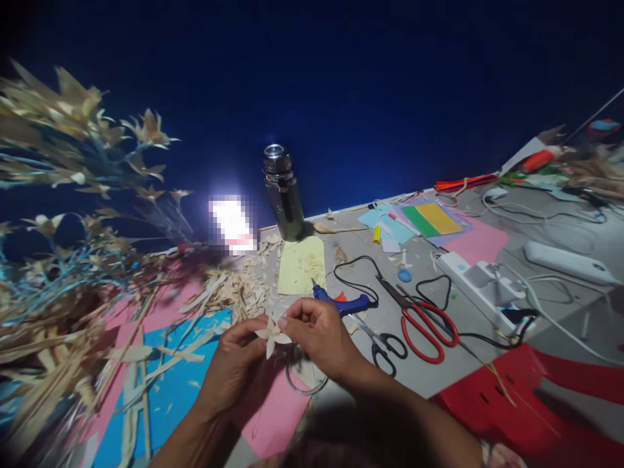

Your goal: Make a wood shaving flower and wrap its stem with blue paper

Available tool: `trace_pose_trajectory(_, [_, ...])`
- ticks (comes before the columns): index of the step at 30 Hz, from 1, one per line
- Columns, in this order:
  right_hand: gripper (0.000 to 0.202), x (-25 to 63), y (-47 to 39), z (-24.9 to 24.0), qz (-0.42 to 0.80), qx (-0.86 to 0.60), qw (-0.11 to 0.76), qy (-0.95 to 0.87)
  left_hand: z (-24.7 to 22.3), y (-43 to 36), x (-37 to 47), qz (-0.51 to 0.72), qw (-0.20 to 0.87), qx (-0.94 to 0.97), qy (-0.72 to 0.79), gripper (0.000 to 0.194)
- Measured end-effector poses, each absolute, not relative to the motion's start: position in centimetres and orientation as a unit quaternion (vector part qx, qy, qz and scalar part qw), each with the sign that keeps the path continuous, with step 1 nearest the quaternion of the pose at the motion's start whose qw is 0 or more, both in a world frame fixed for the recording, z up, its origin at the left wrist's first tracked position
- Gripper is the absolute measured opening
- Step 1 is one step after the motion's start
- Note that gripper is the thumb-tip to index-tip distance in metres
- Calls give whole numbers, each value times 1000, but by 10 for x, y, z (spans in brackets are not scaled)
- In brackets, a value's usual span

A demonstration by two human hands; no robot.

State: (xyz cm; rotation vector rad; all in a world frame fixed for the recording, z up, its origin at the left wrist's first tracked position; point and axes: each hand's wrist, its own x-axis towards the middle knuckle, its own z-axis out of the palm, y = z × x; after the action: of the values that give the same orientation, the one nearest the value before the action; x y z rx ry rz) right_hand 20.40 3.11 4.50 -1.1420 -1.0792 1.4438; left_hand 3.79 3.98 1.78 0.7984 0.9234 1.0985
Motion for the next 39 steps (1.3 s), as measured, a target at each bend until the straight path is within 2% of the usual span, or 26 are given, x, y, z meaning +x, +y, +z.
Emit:
trace_pose_trajectory(11, [32,199,35,41,595,-474,481,-436,13,39,43,487,691,301,440,31])
trace_pose_trajectory(25, [26,210,42,47,569,-473,469,-481,14,43,40,498,688,296,438,32])
trace_pose_trajectory(29, [20,228,55,57,531,-488,423,-548,13,45,39,493,702,279,432,33])
trace_pose_trajectory(34, [17,233,70,52,523,-480,375,-597,14,45,39,497,755,239,354,31])
trace_pose_trajectory(37, [29,221,67,41,554,-458,346,-603,13,44,41,495,762,235,345,30])
trace_pose_trajectory(39, [30,213,63,33,530,-450,331,-639,12,44,43,492,764,239,343,32])
